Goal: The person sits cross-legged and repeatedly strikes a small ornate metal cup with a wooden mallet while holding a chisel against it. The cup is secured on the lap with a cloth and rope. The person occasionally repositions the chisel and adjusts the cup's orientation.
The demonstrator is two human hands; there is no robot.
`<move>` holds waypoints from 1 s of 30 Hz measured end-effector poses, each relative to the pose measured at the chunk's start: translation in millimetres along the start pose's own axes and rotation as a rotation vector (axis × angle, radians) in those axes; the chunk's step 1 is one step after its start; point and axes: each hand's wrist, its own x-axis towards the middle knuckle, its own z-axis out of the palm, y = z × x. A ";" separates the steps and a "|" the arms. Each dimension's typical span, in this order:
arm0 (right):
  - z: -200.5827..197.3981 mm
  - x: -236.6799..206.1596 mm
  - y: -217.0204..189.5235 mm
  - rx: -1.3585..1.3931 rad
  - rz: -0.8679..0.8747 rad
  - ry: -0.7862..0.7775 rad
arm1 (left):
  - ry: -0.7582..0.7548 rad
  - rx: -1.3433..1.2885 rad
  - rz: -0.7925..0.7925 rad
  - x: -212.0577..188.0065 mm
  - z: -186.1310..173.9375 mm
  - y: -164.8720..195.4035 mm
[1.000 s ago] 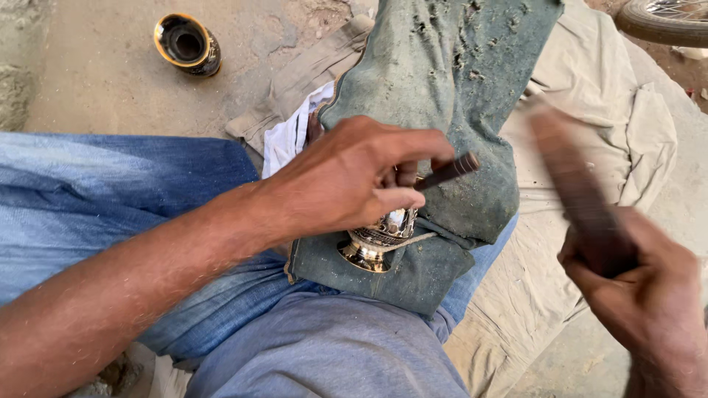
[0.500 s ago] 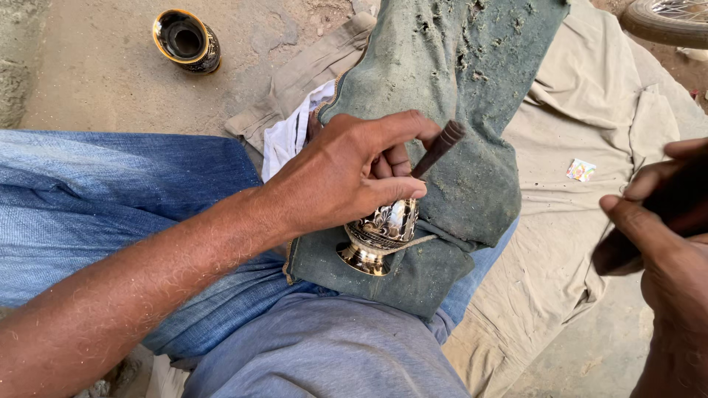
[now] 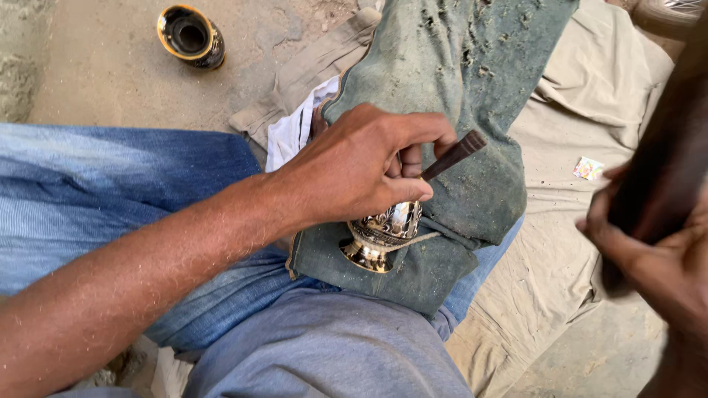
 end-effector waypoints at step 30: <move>11.5 -81.6 20.1 0.239 -0.024 0.143 | -0.283 0.007 0.348 10.3 -7.2 1.8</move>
